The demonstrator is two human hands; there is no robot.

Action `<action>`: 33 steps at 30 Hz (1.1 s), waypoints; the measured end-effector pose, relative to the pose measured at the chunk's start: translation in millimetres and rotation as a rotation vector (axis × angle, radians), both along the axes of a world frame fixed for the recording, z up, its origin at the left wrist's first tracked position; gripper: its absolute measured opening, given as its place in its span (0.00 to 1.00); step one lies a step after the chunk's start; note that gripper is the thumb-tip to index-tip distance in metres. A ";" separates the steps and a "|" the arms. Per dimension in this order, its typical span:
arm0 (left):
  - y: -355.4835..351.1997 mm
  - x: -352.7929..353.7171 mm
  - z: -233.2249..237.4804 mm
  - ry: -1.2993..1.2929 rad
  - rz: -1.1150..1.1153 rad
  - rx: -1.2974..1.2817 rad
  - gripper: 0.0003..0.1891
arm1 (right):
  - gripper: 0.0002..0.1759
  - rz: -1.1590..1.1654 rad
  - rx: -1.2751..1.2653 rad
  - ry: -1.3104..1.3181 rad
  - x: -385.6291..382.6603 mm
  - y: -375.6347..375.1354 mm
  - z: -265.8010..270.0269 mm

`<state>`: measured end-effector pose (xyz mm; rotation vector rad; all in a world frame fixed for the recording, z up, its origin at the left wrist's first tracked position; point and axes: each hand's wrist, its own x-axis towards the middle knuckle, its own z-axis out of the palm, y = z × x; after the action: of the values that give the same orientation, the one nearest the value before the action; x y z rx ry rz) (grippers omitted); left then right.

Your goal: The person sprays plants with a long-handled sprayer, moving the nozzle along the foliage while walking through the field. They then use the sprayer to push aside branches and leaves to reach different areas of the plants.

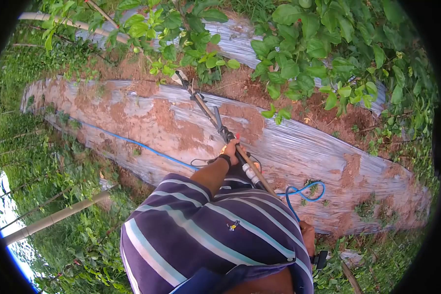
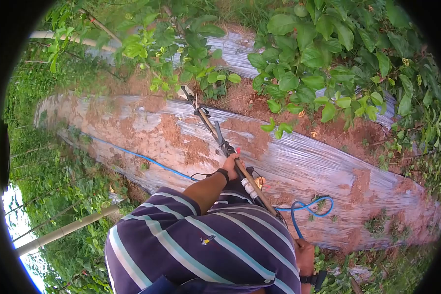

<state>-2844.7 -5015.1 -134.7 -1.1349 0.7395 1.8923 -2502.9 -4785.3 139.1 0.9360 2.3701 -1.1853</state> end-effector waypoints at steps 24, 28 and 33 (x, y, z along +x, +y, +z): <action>3.6 0.4 -1.2 0.027 -0.038 -0.007 0.10 | 0.10 -0.045 -0.068 -0.010 6.7 8.2 -15.4; 4.5 0.2 -10.2 0.008 -0.042 -0.040 0.10 | 0.10 -0.017 -0.045 -0.020 12.8 11.2 -23.6; 6.5 2.6 -3.2 0.065 -0.060 -0.086 0.09 | 0.12 -0.048 -0.078 -0.064 7.9 10.7 -18.7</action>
<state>-2842.1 -5008.6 -137.9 -1.0953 0.8890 1.8697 -2495.0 -4774.6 120.5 0.9958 2.2464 -1.2370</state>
